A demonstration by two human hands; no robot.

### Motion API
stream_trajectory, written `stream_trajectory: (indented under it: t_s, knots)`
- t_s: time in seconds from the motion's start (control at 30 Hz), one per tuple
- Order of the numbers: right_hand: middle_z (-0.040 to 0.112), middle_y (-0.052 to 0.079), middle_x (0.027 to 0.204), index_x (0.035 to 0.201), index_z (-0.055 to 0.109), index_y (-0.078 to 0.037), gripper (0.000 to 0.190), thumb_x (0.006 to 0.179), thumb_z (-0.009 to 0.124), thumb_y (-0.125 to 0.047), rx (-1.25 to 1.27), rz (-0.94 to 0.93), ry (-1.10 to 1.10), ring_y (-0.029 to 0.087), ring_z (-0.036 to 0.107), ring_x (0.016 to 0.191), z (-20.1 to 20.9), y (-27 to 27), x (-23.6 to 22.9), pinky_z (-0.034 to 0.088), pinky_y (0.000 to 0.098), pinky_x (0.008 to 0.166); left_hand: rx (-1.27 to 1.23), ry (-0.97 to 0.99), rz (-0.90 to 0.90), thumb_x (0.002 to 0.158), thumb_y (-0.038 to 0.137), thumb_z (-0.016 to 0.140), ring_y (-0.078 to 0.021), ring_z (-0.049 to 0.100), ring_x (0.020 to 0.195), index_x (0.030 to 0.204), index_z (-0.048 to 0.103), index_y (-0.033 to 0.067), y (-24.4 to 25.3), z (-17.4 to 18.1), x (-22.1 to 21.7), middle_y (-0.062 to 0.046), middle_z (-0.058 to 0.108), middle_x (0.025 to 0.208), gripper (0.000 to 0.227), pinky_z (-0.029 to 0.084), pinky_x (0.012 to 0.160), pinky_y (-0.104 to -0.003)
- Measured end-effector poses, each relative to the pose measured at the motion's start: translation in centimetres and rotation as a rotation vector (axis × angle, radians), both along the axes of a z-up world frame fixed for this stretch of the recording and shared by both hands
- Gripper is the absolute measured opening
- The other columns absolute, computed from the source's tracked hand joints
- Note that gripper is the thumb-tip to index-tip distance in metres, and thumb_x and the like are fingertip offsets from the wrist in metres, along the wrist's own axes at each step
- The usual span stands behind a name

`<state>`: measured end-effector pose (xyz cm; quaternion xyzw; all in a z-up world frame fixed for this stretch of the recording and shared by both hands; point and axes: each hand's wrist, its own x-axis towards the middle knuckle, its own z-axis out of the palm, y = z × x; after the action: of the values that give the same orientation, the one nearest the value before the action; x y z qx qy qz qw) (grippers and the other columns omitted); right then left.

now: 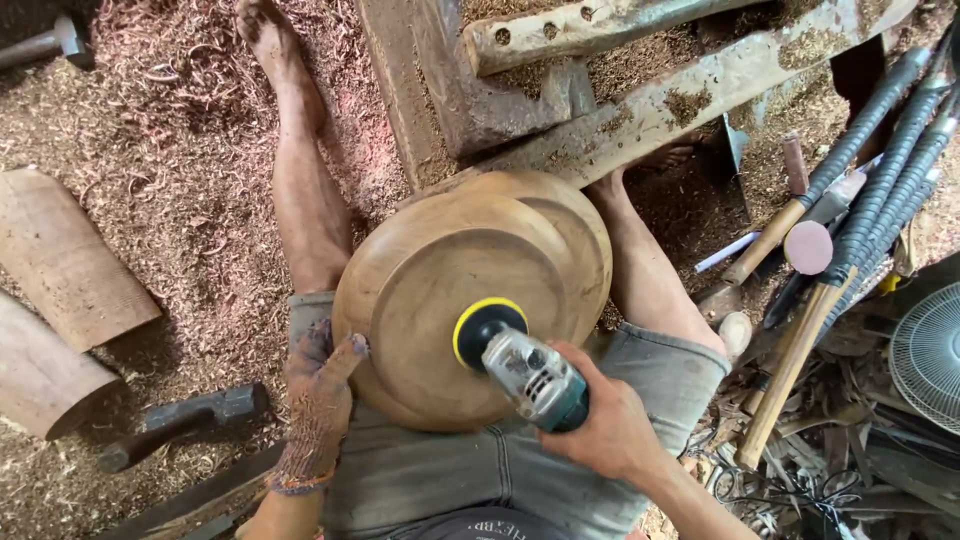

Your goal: Sanding the surface of a wooden bowl using a power sander.

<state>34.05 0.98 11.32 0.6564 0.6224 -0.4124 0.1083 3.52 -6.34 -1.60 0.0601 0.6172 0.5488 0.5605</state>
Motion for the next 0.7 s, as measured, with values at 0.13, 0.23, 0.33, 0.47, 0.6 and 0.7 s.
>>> stream_trajectory:
  t_s: [0.13,0.23,0.33,0.47,0.6,0.7]
  knots:
    - [0.083,0.006,0.104,0.145,0.049,-0.028,0.1,0.053,0.09,-0.022,0.096,-0.036,0.048,0.026,0.083,0.089,-0.4,2.7,-1.1,0.066,0.0364,0.075,0.056,-0.137,0.049,0.088,-0.002,0.065,-0.0221,0.066,0.1,0.128,0.065,-0.0045,0.5,1.3,0.1,-0.015,0.072,0.117,0.04,0.052,0.093,-0.032]
    - [0.082,0.006,0.105,0.143,0.05,-0.028,0.095,0.056,0.089,-0.023,0.13,-0.054,0.1,0.025,0.079,0.087,0.1,3.0,-0.9,0.06,0.0356,0.078,0.083,-0.119,0.047,0.088,0.0,0.067,-0.0197,0.064,0.099,0.127,0.065,-0.003,-0.4,-0.3,0.0,-0.013,0.071,0.116,0.04,0.049,0.093,-0.029]
    - [0.083,0.007,0.105,0.146,0.05,-0.026,0.103,0.05,0.088,-0.021,0.073,-0.032,0.02,0.025,0.082,0.088,0.1,0.4,0.9,0.067,0.0342,0.077,0.097,-0.109,0.093,0.087,-0.001,0.071,-0.0125,0.063,0.083,0.114,0.07,-0.0009,-0.9,-1.7,-0.1,-0.006,0.072,0.099,0.027,0.05,0.08,-0.023]
    - [0.085,0.002,0.104,0.146,0.048,-0.033,0.109,0.049,0.092,-0.015,-0.118,-0.097,-0.058,0.021,0.084,0.087,0.7,-4.1,3.8,0.068,0.0318,0.076,0.125,-0.124,0.075,0.088,-0.001,0.07,-0.0128,0.06,0.088,0.115,0.068,-0.001,-0.1,0.0,-0.1,-0.007,0.07,0.104,0.027,0.048,0.084,-0.024]
    - [0.082,0.008,0.11,0.158,0.037,-0.017,0.121,0.053,0.097,-0.018,-0.092,-0.277,-0.261,0.022,0.082,0.091,1.7,-5.4,9.1,0.066,0.0319,0.082,0.049,-0.08,0.086,0.085,0.002,0.071,-0.0154,0.064,0.095,0.119,0.068,0.002,0.6,1.0,-0.4,-0.007,0.072,0.11,0.033,0.049,0.092,-0.026]
    - [0.069,0.019,0.125,0.146,0.043,-0.007,0.111,0.049,0.097,-0.011,0.074,-0.357,-0.226,0.035,0.073,0.112,3.6,-2.4,9.8,0.061,0.0489,0.098,0.038,-0.018,-0.011,0.087,0.013,0.074,-0.0127,0.06,0.089,0.11,0.068,0.0059,3.3,1.6,-1.2,-0.003,0.068,0.1,0.026,0.048,0.088,-0.025]
